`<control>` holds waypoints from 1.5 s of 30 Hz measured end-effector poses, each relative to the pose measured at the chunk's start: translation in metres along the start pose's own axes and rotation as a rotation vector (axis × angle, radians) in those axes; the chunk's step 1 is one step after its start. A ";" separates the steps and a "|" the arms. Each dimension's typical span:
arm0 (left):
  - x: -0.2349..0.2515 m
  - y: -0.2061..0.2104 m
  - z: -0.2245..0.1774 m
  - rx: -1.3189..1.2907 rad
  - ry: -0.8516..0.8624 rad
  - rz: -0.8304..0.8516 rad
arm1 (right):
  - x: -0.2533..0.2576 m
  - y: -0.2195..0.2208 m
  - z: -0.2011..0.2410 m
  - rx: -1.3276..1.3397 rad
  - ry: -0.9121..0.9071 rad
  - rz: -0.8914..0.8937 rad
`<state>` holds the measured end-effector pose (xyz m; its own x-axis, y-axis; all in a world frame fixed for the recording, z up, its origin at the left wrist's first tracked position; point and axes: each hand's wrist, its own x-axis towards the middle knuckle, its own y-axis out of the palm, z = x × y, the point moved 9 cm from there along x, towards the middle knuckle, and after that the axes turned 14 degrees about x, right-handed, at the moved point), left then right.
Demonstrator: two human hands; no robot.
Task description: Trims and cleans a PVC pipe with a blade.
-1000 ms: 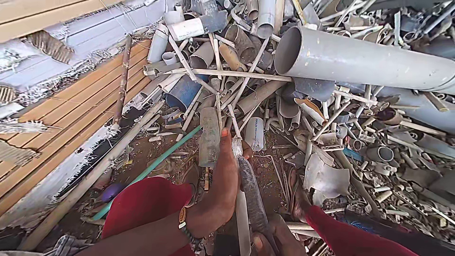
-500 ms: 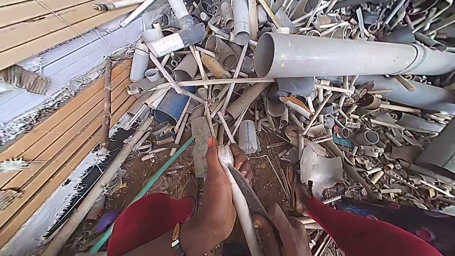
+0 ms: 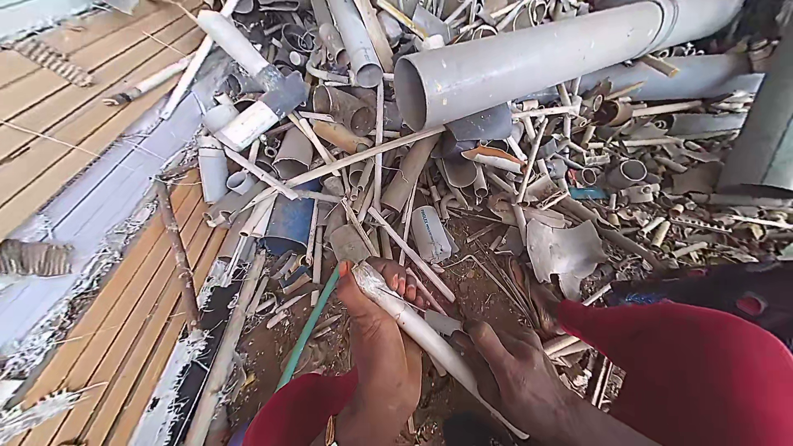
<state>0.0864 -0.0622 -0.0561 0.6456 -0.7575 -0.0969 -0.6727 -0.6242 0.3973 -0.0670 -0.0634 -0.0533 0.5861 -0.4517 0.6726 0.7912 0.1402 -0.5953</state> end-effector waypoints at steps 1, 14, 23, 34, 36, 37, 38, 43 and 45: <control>0.001 0.002 -0.003 -0.004 0.003 0.024 | 0.000 0.001 0.001 0.012 -0.001 -0.007; -0.005 0.019 0.013 0.105 -0.148 0.097 | 0.030 -0.087 -0.074 0.951 0.601 -0.537; -0.040 0.033 0.025 0.266 -0.018 0.431 | 0.018 -0.029 -0.019 1.142 0.509 -0.055; -0.045 0.038 -0.001 0.581 0.449 0.516 | 0.023 -0.044 -0.035 1.164 0.538 -0.059; -0.050 0.037 -0.015 0.650 0.655 0.515 | 0.024 -0.058 -0.043 1.099 0.528 -0.118; -0.054 0.038 -0.020 0.671 0.730 0.509 | 0.024 -0.065 -0.046 1.076 0.521 -0.142; -0.059 0.038 -0.023 0.682 0.781 0.503 | 0.025 -0.069 -0.048 1.054 0.508 -0.158; -0.065 0.039 -0.027 0.731 0.866 0.421 | 0.023 -0.077 -0.042 0.974 0.442 -0.195; -0.068 0.042 -0.031 0.764 0.932 0.390 | 0.022 -0.075 -0.038 0.982 0.432 -0.195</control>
<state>0.0250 -0.0309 -0.0044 0.1579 -0.6881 0.7082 -0.7112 -0.5768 -0.4018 -0.1204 -0.1177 -0.0103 0.4765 -0.7872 0.3916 0.7706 0.5883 0.2450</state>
